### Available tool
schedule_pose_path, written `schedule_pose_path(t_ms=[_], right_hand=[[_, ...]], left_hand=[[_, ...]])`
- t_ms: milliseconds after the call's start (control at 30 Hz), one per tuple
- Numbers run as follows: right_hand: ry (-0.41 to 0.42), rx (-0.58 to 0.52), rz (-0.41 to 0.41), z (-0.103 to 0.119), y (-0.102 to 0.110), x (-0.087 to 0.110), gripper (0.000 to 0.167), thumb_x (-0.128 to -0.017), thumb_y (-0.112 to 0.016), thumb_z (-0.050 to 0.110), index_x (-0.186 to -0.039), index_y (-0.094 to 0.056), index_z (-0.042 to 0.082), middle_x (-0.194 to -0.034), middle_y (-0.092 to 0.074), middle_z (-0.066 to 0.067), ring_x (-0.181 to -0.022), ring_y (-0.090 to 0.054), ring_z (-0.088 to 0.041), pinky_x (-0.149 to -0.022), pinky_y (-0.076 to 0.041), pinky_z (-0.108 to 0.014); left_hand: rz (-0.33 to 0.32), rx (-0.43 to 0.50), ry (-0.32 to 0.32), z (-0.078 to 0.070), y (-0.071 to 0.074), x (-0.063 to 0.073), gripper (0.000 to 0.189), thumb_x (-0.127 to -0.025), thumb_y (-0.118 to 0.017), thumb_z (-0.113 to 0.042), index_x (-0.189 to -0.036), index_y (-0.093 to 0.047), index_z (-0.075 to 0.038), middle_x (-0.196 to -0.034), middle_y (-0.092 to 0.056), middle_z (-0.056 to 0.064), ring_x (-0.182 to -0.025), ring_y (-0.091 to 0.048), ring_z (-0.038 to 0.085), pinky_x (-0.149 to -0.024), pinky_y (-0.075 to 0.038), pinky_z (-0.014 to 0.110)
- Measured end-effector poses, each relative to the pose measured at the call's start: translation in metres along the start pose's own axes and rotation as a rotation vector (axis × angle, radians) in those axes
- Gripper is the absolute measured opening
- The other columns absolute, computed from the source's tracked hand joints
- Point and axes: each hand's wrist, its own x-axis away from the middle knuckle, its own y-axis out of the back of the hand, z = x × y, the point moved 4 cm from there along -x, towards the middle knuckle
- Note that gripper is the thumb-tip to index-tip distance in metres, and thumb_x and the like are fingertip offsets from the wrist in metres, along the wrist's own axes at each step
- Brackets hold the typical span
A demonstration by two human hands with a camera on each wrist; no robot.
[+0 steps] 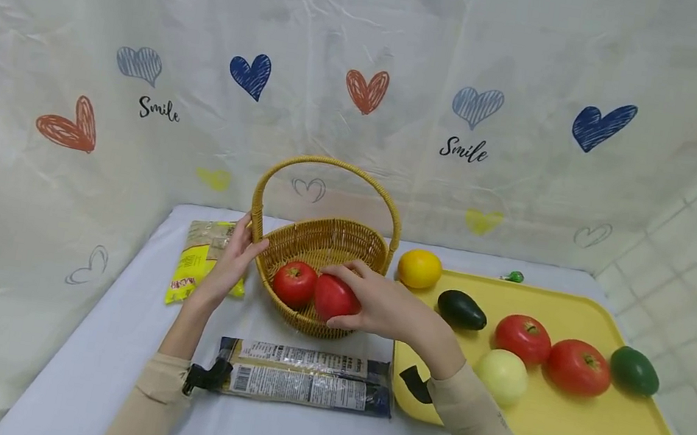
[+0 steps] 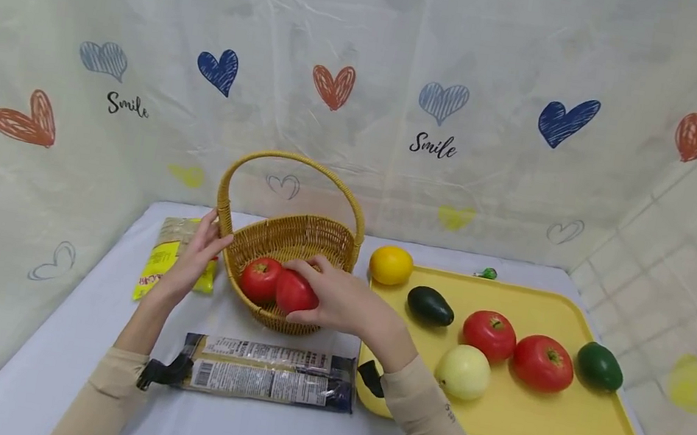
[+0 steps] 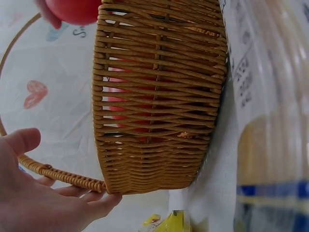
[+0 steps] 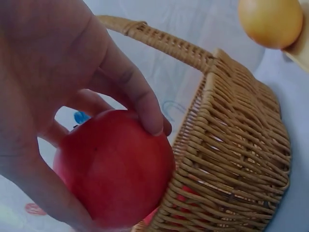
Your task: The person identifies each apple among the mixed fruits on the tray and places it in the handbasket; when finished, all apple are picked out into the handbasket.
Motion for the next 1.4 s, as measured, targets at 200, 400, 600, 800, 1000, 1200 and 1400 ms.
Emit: schedule_pose_path(t_ms=[200, 400, 600, 800, 1000, 1200, 1400], right_hand=[[0.002, 0.02, 0.011, -0.007, -0.014, -0.014, 0.074, -0.089, -0.078, 0.045, -0.153, -0.045, 0.026, -0.145, -0.052, -0.01, -0.111, -0.067, -0.027, -0.091, -0.062, -0.044], [0.011, 0.043, 0.052, -0.002, -0.023, -0.026, 0.075, -0.091, -0.075, 0.048, -0.154, -0.044, 0.025, -0.147, -0.052, -0.012, -0.116, -0.065, -0.029, -0.094, -0.06, -0.045], [0.006, 0.09, 0.089, 0.006, -0.027, -0.033, 0.075, -0.093, -0.073, 0.048, -0.157, -0.04, 0.025, -0.149, -0.051, -0.013, -0.116, -0.066, -0.032, -0.094, -0.059, -0.047], [0.015, 0.105, 0.113, 0.01, -0.031, -0.045, 0.076, -0.095, -0.07, 0.049, -0.158, -0.036, 0.026, -0.15, -0.05, -0.014, -0.118, -0.065, -0.03, -0.096, -0.059, -0.044], [-0.025, 0.058, 0.19, 0.009, -0.038, -0.058, 0.077, -0.095, -0.066, 0.054, -0.16, -0.032, 0.03, -0.152, -0.048, -0.014, -0.117, -0.064, -0.028, -0.098, -0.058, -0.042], [-0.031, 0.01, 0.243, 0.007, -0.038, -0.069, 0.08, -0.094, -0.067, 0.056, -0.161, -0.03, 0.031, -0.15, -0.048, -0.014, -0.118, -0.062, -0.028, -0.102, -0.057, -0.043], [0.004, 0.027, 0.273, 0.002, -0.049, -0.074, 0.071, -0.098, -0.063, 0.049, -0.158, -0.035, 0.025, -0.15, -0.046, -0.018, -0.122, -0.061, -0.03, -0.109, -0.053, -0.044]], left_hand=[[0.01, -0.006, 0.011, -0.003, -0.002, 0.001, 0.076, -0.107, -0.05, -0.042, -0.165, -0.003, -0.033, -0.175, -0.009, 0.008, -0.163, -0.011, 0.027, -0.131, -0.011, 0.058], [0.002, -0.016, 0.028, -0.004, -0.001, 0.003, 0.078, -0.107, -0.051, -0.043, -0.165, -0.001, -0.032, -0.175, -0.009, 0.009, -0.163, -0.01, 0.028, -0.131, -0.01, 0.06], [0.002, -0.021, 0.011, -0.004, -0.001, 0.002, 0.075, -0.107, -0.051, -0.04, -0.165, -0.004, -0.031, -0.175, -0.011, 0.009, -0.162, -0.012, 0.028, -0.131, -0.011, 0.06], [0.01, -0.015, 0.0, -0.005, -0.003, 0.0, 0.075, -0.107, -0.051, -0.042, -0.165, -0.004, -0.032, -0.174, -0.012, 0.009, -0.162, -0.013, 0.028, -0.131, -0.012, 0.059], [-0.002, -0.02, 0.029, -0.003, -0.002, 0.004, 0.076, -0.106, -0.051, -0.043, -0.165, -0.003, -0.034, -0.175, -0.012, 0.008, -0.162, -0.013, 0.029, -0.13, -0.011, 0.062], [0.003, -0.017, 0.025, -0.004, -0.002, 0.003, 0.075, -0.107, -0.05, -0.041, -0.165, -0.003, -0.033, -0.174, -0.012, 0.009, -0.162, -0.012, 0.028, -0.13, -0.01, 0.062], [0.01, -0.009, 0.015, -0.003, -0.002, 0.003, 0.076, -0.107, -0.05, -0.042, -0.165, -0.003, -0.031, -0.174, -0.013, 0.009, -0.162, -0.013, 0.029, -0.131, -0.01, 0.06]])
